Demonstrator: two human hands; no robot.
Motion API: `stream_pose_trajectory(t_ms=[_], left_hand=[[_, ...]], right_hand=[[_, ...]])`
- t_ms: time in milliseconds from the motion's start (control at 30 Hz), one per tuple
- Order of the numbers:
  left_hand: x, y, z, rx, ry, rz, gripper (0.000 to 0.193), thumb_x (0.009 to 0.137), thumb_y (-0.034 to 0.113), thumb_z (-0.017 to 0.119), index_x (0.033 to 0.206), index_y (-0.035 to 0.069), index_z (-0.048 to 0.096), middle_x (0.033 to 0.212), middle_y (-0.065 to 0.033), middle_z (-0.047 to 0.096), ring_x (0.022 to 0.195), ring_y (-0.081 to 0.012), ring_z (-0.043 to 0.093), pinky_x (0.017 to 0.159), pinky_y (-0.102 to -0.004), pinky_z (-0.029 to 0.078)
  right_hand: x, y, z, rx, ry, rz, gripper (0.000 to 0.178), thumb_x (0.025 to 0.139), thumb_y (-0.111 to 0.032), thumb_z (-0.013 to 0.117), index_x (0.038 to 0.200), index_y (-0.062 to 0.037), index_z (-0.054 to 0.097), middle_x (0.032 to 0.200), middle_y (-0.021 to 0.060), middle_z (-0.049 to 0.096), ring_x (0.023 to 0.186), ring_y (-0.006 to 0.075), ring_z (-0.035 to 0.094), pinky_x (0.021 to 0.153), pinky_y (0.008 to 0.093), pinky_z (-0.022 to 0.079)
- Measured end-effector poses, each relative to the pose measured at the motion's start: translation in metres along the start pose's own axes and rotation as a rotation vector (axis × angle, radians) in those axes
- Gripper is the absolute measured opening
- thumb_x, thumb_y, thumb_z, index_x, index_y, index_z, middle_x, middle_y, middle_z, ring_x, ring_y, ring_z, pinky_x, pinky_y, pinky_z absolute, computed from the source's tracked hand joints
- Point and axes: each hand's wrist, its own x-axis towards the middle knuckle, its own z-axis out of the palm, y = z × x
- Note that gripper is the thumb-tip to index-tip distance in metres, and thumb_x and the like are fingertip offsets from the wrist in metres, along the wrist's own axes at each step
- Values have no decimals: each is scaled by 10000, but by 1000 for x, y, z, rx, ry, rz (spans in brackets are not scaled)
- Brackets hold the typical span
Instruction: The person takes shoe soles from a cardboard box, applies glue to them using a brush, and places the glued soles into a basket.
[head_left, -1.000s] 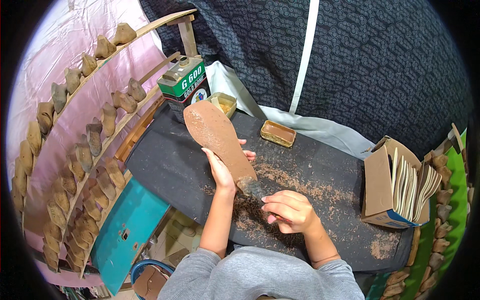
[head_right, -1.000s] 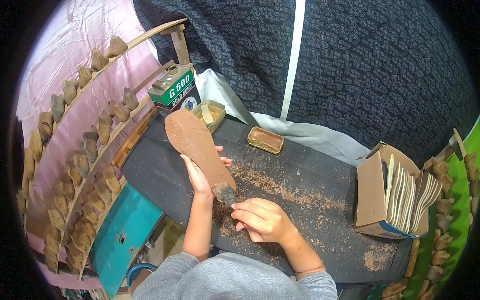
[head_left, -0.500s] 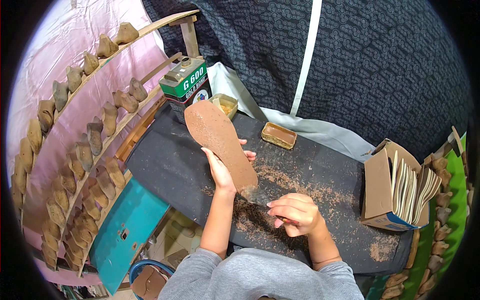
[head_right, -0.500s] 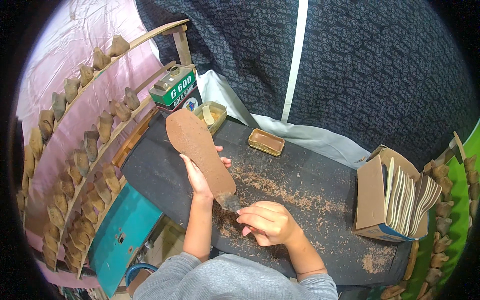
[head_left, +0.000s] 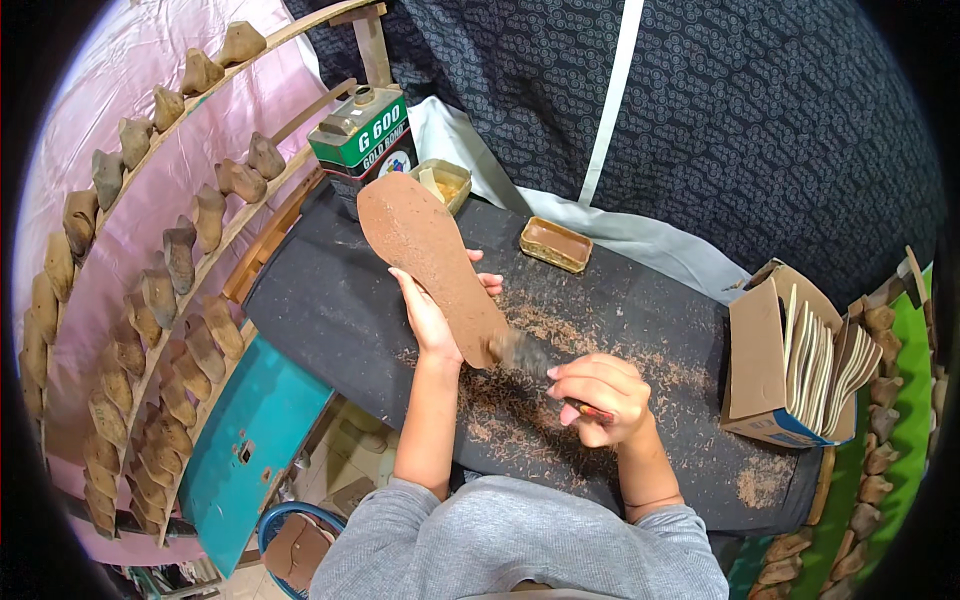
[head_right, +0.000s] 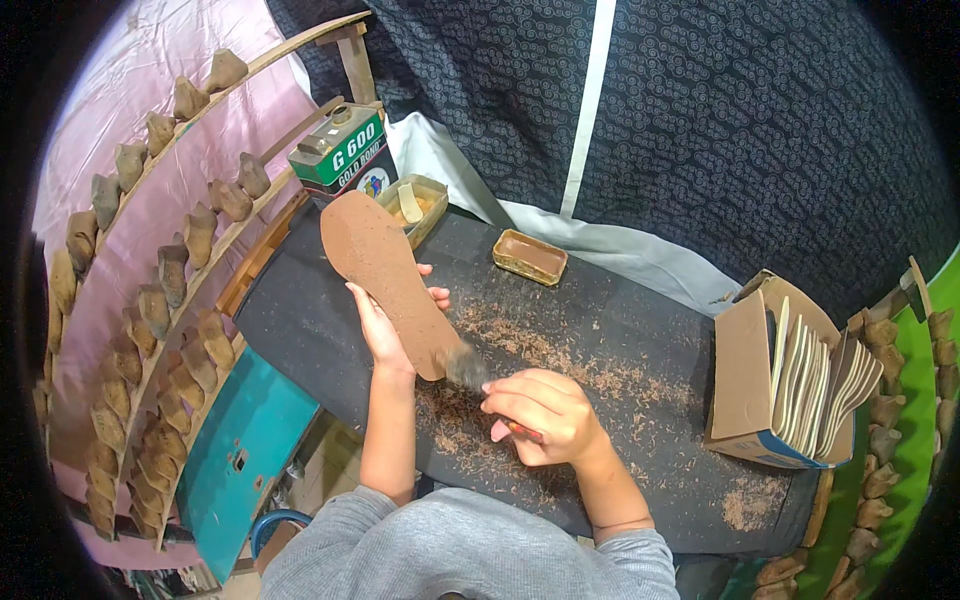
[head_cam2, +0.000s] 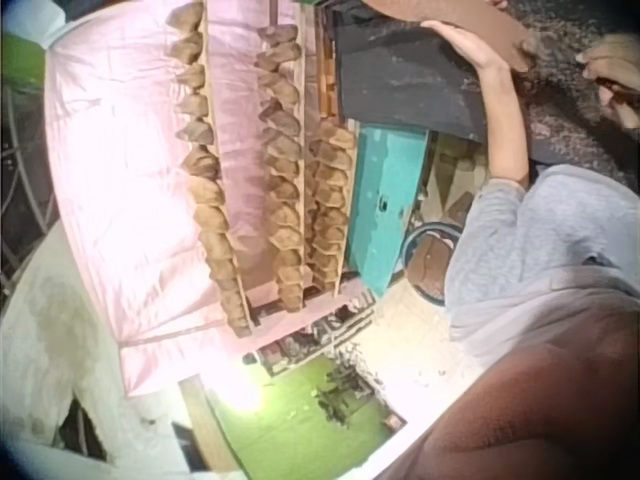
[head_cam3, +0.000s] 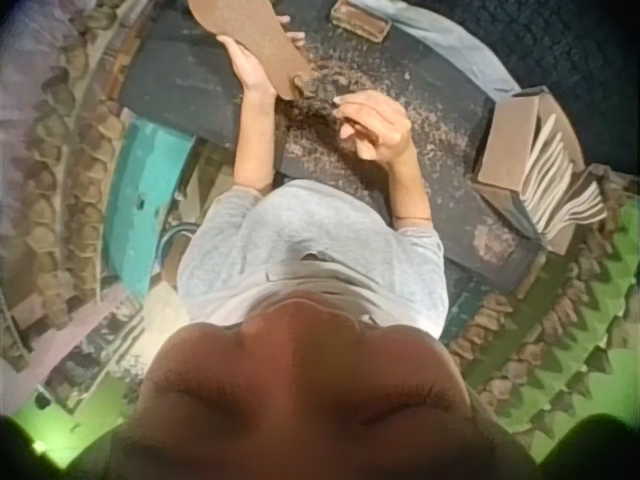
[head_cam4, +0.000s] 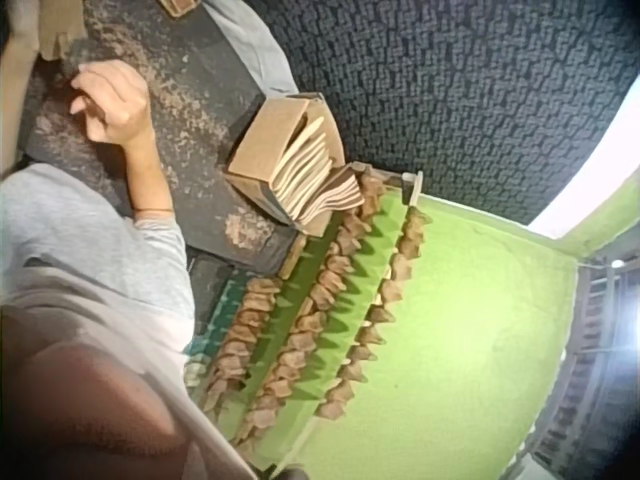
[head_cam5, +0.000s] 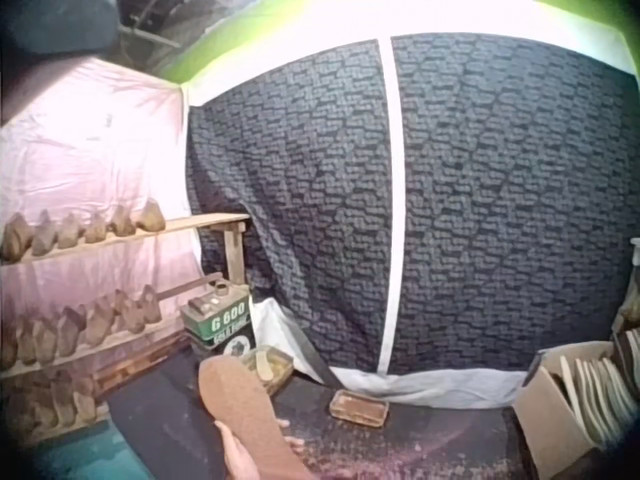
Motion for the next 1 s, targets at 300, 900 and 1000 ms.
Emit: stream_pose_trajectory(t_ms=[300,900,1000], left_hand=[[-4,11,2,-35,-4,-61,846,892,680,83,1128,-28,480,1026,-157,589,753,-300,653,631,-390,555],[-18,1,-3,131,-220,-318,779,917,630,100,1276,8,404,1096,-171,564,932,-339,621,711,-473,565],[-21,7,5,139,-280,-356,794,913,636,85,1251,1,420,1028,-160,585,834,-332,646,666,-429,571]], right_hand=[[-4,-2,0,66,-102,-1,242,629,-85,749,835,-4,652,864,120,660,701,253,639,614,330,531],[26,-3,-1,-69,-48,-105,210,646,-93,733,816,-6,647,819,111,654,691,244,645,591,326,535],[18,-9,-3,29,-108,-18,224,613,-64,734,809,-5,641,822,107,657,675,248,641,584,319,529]])
